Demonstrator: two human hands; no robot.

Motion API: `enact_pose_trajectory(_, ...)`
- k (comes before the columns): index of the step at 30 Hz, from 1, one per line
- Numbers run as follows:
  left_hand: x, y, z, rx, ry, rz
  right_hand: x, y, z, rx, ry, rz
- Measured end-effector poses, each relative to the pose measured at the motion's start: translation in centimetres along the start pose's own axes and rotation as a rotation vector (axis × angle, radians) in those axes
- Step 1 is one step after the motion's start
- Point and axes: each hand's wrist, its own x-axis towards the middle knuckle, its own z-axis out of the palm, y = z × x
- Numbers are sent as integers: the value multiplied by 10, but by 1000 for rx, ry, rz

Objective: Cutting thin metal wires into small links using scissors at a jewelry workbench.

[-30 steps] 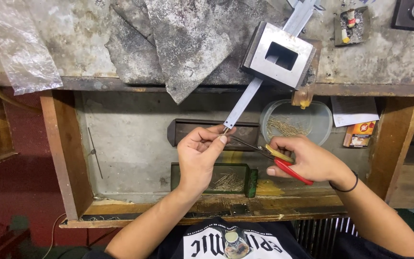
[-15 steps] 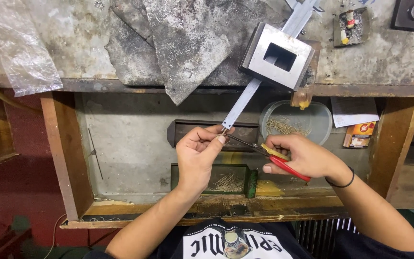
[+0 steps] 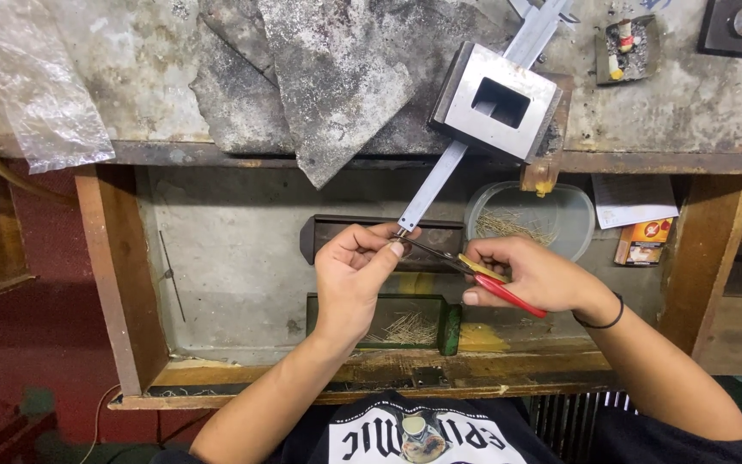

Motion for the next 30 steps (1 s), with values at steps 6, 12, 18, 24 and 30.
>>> enact_pose_trajectory(6,0,-1,-1,0,-3,2,0,6,1,6,2,-12)
enact_pose_trajectory(12,0,1,1,4,1,-3,2,-1,1,10,8,-29)
enact_pose_trajectory(18,1,0,-1,20,-2,4,0,-1,6,13,46,-14)
enact_pose_trajectory(24,-3,-3,0,-16,-13,32,-6,-11,19,10,109,25)
enact_pose_trajectory(30,-17,0,-3,16,-26,11,-18,2,37,22,151,53)
